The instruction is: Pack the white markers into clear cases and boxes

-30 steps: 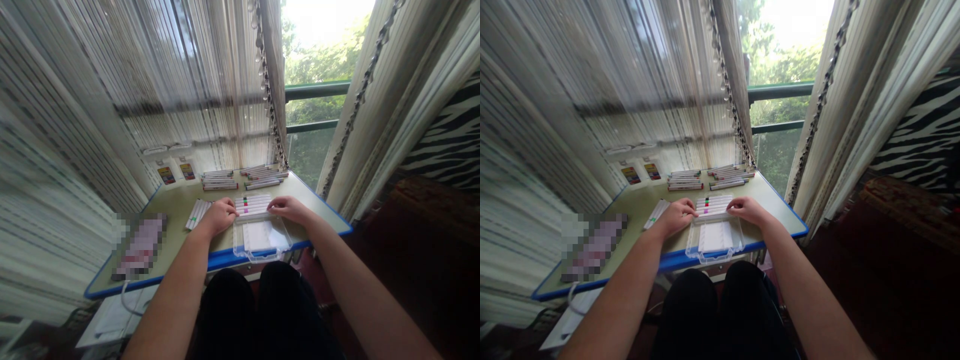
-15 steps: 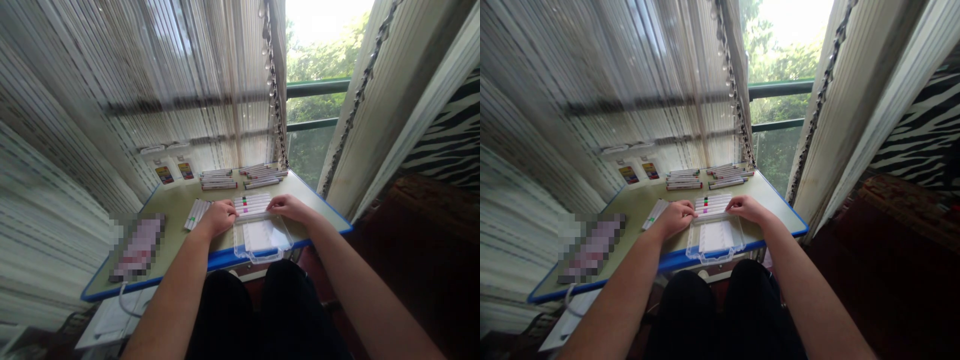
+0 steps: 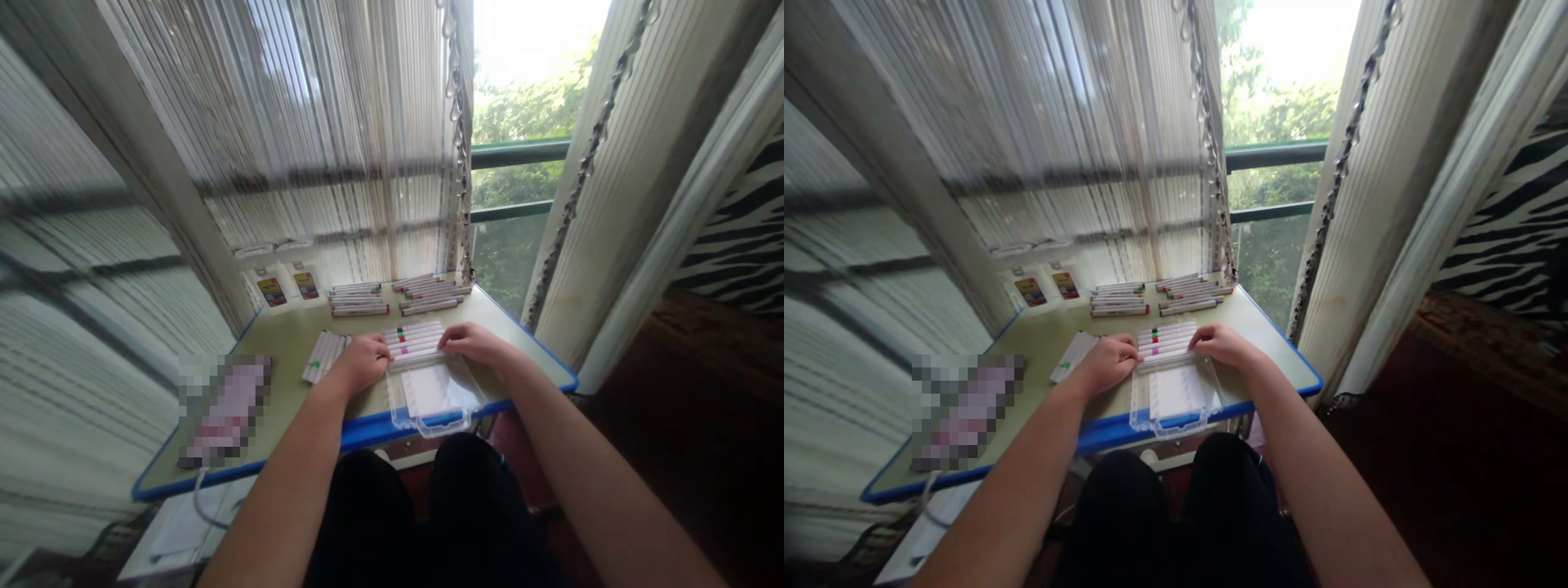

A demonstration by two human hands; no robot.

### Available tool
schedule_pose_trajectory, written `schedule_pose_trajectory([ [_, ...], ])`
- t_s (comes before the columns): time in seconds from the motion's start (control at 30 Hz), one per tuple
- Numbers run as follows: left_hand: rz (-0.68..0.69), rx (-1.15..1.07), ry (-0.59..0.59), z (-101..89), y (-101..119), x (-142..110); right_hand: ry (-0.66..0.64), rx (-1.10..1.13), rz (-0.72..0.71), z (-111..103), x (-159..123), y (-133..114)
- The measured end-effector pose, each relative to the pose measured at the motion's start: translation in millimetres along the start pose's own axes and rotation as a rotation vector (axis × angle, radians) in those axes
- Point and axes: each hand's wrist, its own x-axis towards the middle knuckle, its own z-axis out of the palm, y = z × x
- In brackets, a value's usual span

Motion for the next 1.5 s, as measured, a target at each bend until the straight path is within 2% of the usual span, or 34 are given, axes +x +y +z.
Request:
schedule_pose_trajectory([
  [0.33, -0.016, -0.002, 0.027, 1.1, 5, -2, 0.016, 0.124, 0.019, 2, -8, -6],
  [0.43, -0.154, 0.060, 0.052, -8.6, 2, -5, 0.047, 0.150, 0.002, 2, -12, -8],
  [0.53, -0.317, 0.202, 0.154, -27.9, -10, -7, 0.028, -0.020, -0.040, 6, -9, -21],
  [0.63, -0.318, 0.260, 0.232, -46.2, -27, -7, -0.070, -0.309, -0.158, 21, 1, -49],
  [0.7, -0.324, 0.269, 0.207, -51.3, -37, -7, -0.097, -0.447, -0.246, 38, 9, -73],
  [0.83, -0.318, 0.274, 0.137, -43.8, -53, -6, -0.151, -0.635, -0.358, 78, 25, -113],
  [0.93, -0.280, 0.269, 0.096, -34.3, -58, -7, -0.195, -0.677, -0.415, 102, 30, -126],
  [1.1, -0.277, 0.239, -0.016, -27.3, -60, -7, -0.238, -0.720, -0.367, 118, 33, -125],
  [1.27, -0.292, 0.270, -0.031, -26.0, -61, -7, -0.220, -0.754, -0.292, 120, 34, -120],
  [1.37, -0.275, 0.267, -0.014, -25.9, -61, -9, -0.150, -0.736, -0.245, 120, 36, -120],
  [1.5, -0.265, 0.260, 0.004, -24.6, -60, -11, 0.013, -0.673, -0.138, 114, 39, -120],
])
